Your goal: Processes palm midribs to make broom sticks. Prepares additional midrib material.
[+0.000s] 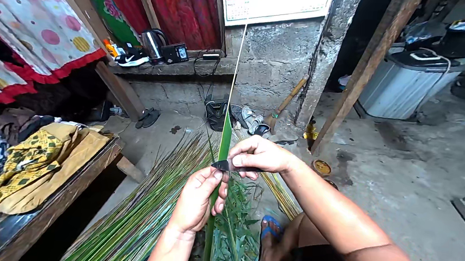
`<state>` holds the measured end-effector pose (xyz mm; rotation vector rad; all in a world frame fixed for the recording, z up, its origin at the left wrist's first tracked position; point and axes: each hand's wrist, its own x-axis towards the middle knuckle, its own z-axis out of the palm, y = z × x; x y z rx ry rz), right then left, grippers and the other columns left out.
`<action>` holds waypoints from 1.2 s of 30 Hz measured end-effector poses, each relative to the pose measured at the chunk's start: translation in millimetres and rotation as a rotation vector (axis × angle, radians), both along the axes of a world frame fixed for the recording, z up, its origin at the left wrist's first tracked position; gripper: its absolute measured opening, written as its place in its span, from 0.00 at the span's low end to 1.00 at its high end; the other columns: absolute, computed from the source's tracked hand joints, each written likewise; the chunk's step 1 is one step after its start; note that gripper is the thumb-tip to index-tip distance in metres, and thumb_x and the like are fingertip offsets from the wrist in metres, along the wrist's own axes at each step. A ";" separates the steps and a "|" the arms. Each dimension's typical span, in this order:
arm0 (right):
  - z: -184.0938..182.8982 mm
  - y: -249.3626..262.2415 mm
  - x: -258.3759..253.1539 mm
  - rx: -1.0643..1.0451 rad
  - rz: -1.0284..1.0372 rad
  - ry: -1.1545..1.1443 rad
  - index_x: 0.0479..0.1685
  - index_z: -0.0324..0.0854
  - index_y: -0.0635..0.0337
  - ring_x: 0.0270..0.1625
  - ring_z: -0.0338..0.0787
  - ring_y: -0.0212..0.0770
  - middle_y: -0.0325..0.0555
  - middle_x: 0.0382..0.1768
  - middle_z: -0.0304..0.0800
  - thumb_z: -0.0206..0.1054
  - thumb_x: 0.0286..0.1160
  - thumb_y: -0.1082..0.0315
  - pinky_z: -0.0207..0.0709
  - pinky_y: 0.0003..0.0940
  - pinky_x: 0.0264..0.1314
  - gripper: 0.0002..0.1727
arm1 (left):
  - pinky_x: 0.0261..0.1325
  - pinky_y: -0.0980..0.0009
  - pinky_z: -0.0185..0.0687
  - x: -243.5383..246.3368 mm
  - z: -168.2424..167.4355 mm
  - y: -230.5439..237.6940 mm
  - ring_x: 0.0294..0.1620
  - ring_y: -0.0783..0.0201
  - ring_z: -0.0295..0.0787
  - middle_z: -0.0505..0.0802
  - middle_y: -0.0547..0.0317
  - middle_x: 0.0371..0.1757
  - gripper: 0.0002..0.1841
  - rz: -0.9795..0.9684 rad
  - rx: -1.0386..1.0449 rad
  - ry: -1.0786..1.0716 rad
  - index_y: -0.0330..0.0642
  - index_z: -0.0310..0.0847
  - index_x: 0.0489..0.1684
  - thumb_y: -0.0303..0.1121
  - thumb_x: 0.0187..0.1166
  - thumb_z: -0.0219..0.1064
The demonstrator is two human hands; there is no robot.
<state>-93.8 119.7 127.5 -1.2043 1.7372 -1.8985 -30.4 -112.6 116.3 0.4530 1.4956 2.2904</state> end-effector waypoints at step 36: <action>6.6 0.4 -0.7 -0.022 -0.144 -0.070 0.55 0.87 0.64 0.19 0.83 0.27 0.38 0.25 0.89 0.60 0.88 0.66 0.78 0.21 0.20 0.13 | 0.17 0.78 0.81 11.5 1.6 3.7 0.14 0.71 0.82 0.87 0.55 0.23 0.14 0.055 -0.032 -0.029 0.32 0.82 0.41 0.29 0.91 0.51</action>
